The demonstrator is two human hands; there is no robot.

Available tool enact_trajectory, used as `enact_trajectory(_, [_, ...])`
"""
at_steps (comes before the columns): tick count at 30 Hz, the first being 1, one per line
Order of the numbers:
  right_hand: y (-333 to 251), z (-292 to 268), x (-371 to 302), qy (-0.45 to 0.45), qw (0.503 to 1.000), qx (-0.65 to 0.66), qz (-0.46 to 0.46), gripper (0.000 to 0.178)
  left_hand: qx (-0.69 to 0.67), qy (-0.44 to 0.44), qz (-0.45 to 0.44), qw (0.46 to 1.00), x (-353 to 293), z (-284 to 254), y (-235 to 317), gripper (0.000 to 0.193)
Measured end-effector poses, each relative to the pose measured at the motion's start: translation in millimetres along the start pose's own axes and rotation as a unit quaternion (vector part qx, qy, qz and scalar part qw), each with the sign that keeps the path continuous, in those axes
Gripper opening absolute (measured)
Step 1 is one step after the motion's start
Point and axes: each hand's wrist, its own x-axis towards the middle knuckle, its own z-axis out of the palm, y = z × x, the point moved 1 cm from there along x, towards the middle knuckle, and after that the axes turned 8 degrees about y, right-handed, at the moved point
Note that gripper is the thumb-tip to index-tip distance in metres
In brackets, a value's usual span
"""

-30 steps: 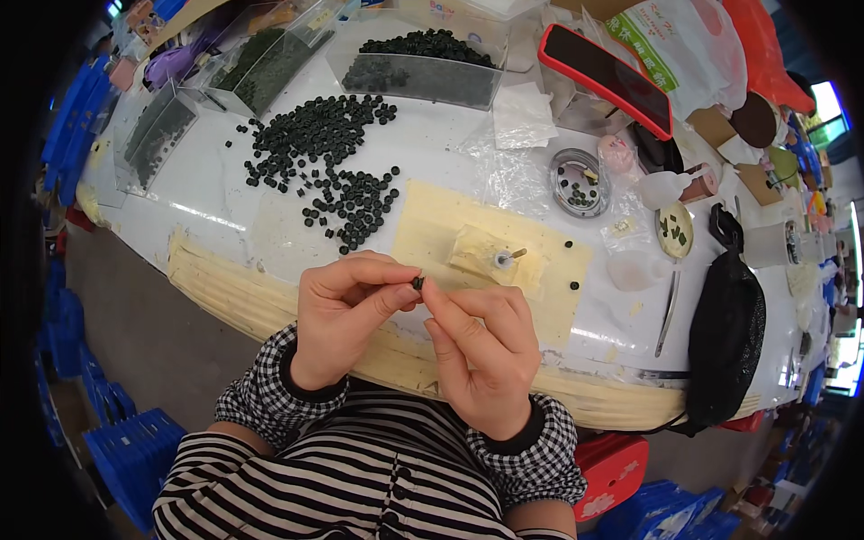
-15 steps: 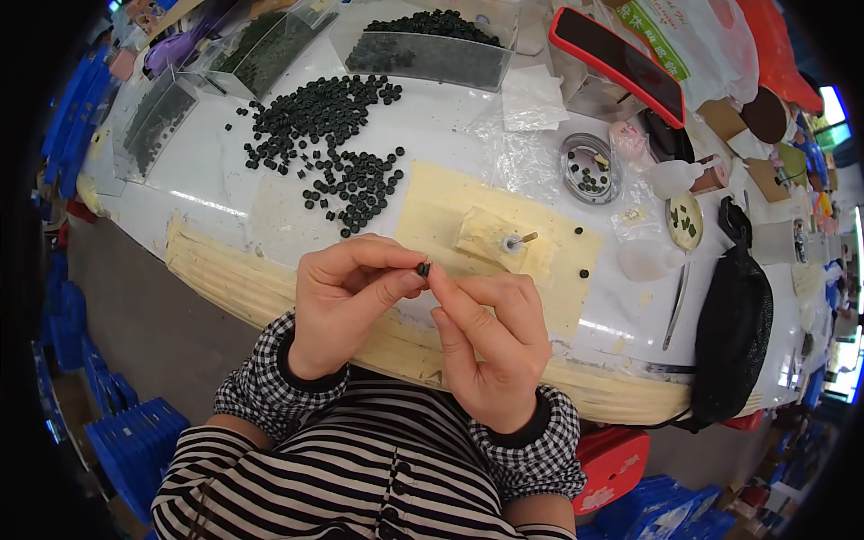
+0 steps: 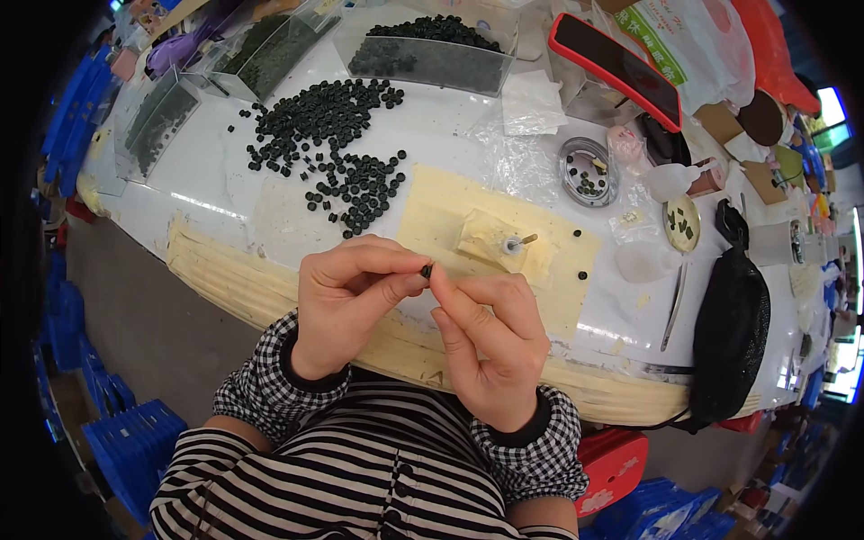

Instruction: Manually assembling small green and black plastic components together at a factory workbench.

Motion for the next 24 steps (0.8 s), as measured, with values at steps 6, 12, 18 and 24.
enact_trajectory(6, [0.1,0.2,-0.7,0.003,1.0,0.022,0.014,0.035,-0.007,0.005,0.004,1.0,-0.2,1.1,0.5,0.019])
enact_trajectory(12, [1.5,-0.5,-1.4,0.004,1.0,0.023,0.01,0.036,-0.024,0.009,-0.007,1.0,0.4,2.7,0.5,0.017])
enact_trajectory(18, [1.3,-0.8,-1.9,0.002,1.0,0.015,0.005,0.036,-0.037,0.004,-0.029,0.999,-0.2,0.3,-0.5,0.018])
enact_trajectory(24, [0.8,0.1,-2.3,0.007,1.0,0.011,-0.004,0.036,-0.028,-0.001,-0.015,0.999,-0.6,-0.4,-1.7,0.018])
